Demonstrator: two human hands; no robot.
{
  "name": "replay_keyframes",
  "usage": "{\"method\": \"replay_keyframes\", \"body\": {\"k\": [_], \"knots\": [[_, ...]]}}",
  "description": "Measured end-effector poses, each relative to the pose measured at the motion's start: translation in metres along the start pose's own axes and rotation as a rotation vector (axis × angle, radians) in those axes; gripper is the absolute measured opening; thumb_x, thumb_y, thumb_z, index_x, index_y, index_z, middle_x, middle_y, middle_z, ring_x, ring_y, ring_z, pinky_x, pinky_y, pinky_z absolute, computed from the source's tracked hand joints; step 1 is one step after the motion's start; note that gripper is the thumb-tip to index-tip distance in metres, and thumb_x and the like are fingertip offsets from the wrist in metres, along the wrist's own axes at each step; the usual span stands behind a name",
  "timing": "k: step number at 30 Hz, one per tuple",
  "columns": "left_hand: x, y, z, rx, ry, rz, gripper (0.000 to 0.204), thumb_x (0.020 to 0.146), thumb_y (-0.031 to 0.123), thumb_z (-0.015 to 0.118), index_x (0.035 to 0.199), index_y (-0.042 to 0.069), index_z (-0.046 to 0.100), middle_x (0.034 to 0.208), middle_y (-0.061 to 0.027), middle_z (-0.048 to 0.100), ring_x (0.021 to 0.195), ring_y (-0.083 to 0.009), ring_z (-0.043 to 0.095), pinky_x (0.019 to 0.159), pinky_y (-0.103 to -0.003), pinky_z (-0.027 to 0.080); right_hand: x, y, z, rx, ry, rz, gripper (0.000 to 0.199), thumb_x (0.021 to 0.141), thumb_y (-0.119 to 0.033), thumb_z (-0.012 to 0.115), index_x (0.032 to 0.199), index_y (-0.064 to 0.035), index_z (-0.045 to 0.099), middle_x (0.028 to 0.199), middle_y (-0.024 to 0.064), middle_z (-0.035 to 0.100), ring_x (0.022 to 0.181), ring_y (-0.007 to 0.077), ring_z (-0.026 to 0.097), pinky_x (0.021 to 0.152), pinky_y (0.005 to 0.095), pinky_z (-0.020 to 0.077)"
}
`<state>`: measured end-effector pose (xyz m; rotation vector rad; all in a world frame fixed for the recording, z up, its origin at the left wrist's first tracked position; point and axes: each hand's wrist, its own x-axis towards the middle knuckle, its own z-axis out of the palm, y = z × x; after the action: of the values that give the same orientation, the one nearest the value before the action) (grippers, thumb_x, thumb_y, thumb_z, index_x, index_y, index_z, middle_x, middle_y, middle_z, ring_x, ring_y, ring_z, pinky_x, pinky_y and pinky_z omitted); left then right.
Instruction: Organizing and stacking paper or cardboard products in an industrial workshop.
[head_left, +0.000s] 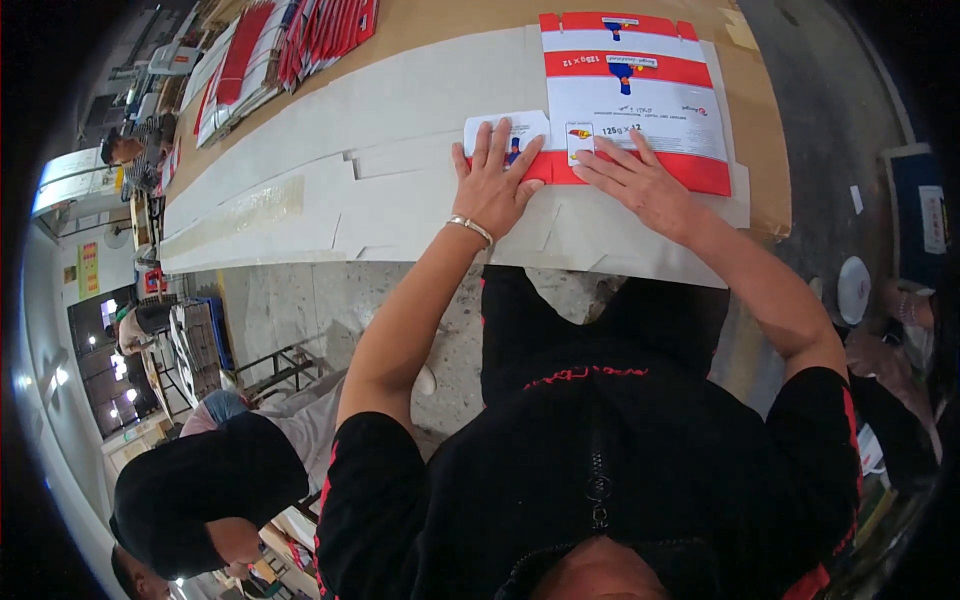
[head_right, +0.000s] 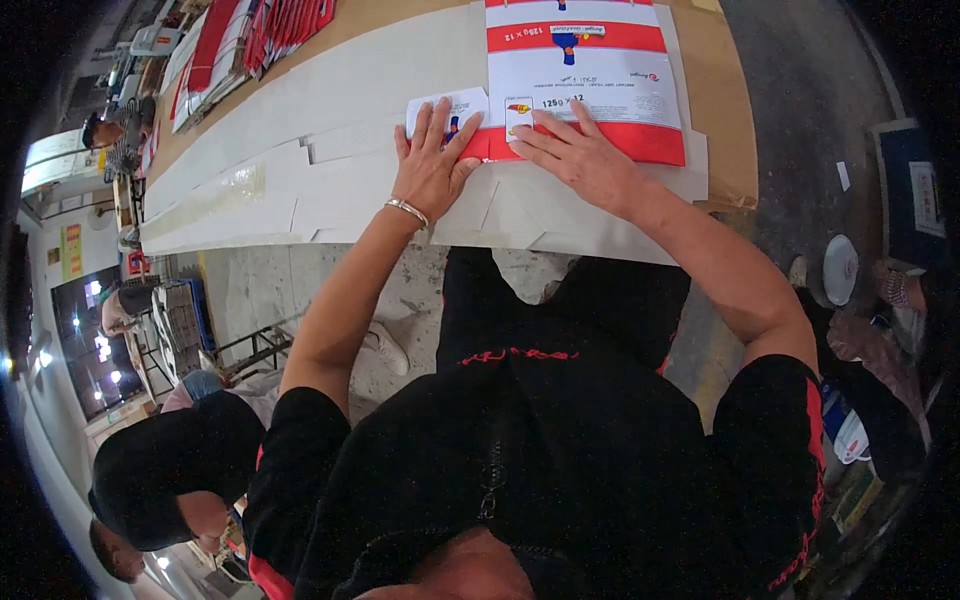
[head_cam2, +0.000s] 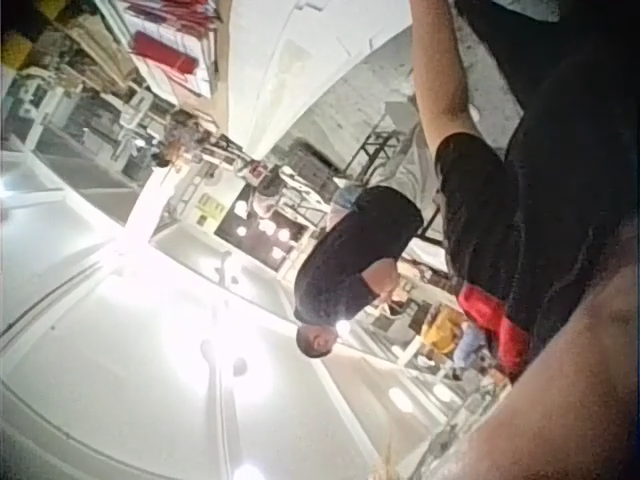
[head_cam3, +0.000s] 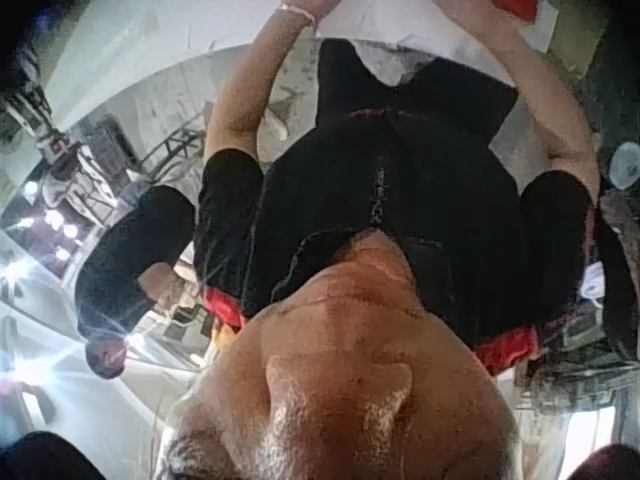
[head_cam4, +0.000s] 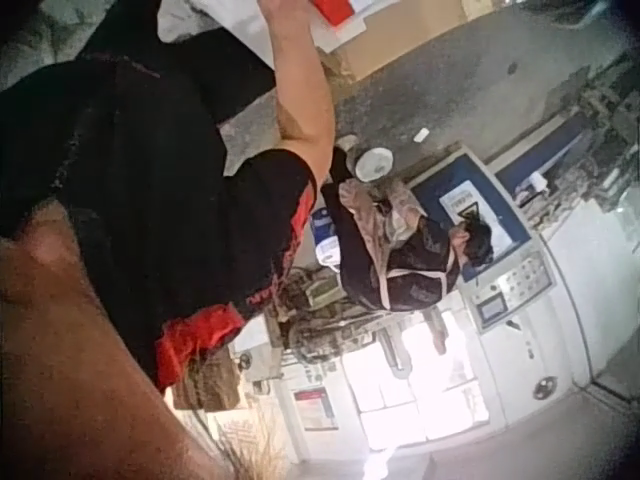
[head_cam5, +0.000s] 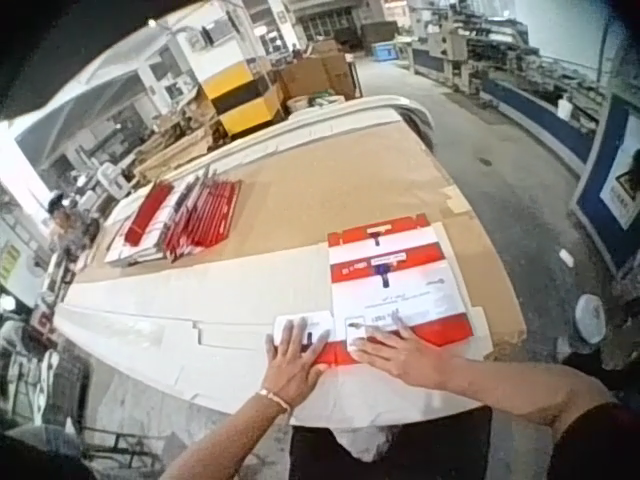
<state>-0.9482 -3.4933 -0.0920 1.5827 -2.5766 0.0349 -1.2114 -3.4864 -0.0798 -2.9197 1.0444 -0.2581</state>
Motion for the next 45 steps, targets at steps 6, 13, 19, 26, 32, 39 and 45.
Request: {"method": "replay_keyframes", "body": {"k": [6, 13, 19, 26, 32, 39, 45], "knots": [[0.012, -0.004, 0.005, -0.149, -0.017, -0.061, 0.058, 0.088, 0.051, 0.049, 0.14, 0.027, 0.039, 0.151, -0.0117, 0.021, 0.14, -0.0342, 0.014, 0.106, -0.064, 0.006, 0.002, 0.006, -0.001, -0.003, -0.034, -0.014, 0.053, 0.087, -0.003, 0.044, 0.139, -0.0136, 0.039, 0.145, 0.0018, 0.037, 0.137, 0.0229, 0.029, 0.113, 0.0534, 0.0172], [0.092, -0.022, 0.007, -0.235, -0.044, -0.217, 0.079, 0.07, 0.056, 0.069, 0.137, 0.022, 0.043, 0.149, -0.0124, 0.025, 0.139, -0.0362, 0.015, 0.107, -0.062, 0.009, 0.01, 0.013, -0.009, 0.038, -0.008, -0.059, 0.057, 0.081, 0.001, 0.046, 0.136, -0.0105, 0.042, 0.142, 0.005, 0.041, 0.135, 0.0239, 0.032, 0.113, 0.0495, 0.0195], [0.135, -0.021, -0.041, -0.409, -0.379, -0.288, 0.063, 0.074, 0.061, 0.062, 0.111, 0.011, 0.065, 0.109, -0.0123, 0.065, 0.102, -0.0278, 0.06, 0.095, -0.043, 0.041, -0.029, -0.033, -0.06, 0.778, 0.073, 0.598, 0.024, 0.09, -0.015, 0.055, 0.107, -0.0002, 0.062, 0.1, 0.0131, 0.064, 0.094, 0.0202, 0.061, 0.079, 0.0294, 0.0472], [0.102, -0.028, -0.09, -1.297, -0.493, 0.065, 0.05, 0.079, 0.017, 0.071, 0.126, 0.008, 0.055, 0.082, -0.0038, 0.064, 0.074, -0.0065, 0.051, 0.065, -0.024, 0.044, -0.058, -0.038, -0.036, 1.692, 0.009, 0.724, 0.06, 0.094, -0.036, 0.051, 0.143, -0.0092, 0.028, 0.127, 0.0099, 0.052, 0.115, 0.0189, 0.051, 0.086, 0.0333, 0.0469], [0.047, 0.01, -0.091, -1.448, 0.314, -0.114, 0.052, 0.083, 0.008, 0.065, 0.13, 0.003, 0.045, 0.079, -0.0049, 0.058, 0.067, -0.0086, 0.043, 0.061, -0.025, 0.041, 0.041, -0.072, -0.032, 1.632, 0.665, 0.773, 0.066, 0.089, -0.012, 0.058, 0.141, -0.0051, 0.02, 0.132, 0.0134, 0.041, 0.12, 0.0205, 0.045, 0.099, 0.0365, 0.0392], [-0.001, -0.059, -0.056, -1.158, 0.439, -0.38, 0.052, 0.082, 0.009, 0.065, 0.13, 0.003, 0.046, 0.101, -0.0125, 0.057, 0.077, -0.0202, 0.055, 0.067, -0.031, 0.049, 0.155, 0.04, -0.039, 1.256, 0.268, 0.675, 0.07, 0.087, -0.005, 0.057, 0.146, -0.0019, 0.02, 0.136, 0.0129, 0.044, 0.119, 0.0151, 0.046, 0.099, 0.0291, 0.0385], [-0.046, -0.062, -0.025, -1.258, 0.112, -0.382, 0.053, 0.081, 0.01, 0.067, 0.129, 0.003, 0.047, 0.102, -0.0132, 0.057, 0.082, -0.0252, 0.059, 0.073, -0.034, 0.051, 0.321, 0.158, 0.017, 1.173, 0.213, 0.786, 0.057, 0.086, -0.003, 0.059, 0.139, -0.0035, 0.039, 0.116, 0.0086, 0.061, 0.095, 0.013, 0.06, 0.081, 0.0269, 0.0491]]}}
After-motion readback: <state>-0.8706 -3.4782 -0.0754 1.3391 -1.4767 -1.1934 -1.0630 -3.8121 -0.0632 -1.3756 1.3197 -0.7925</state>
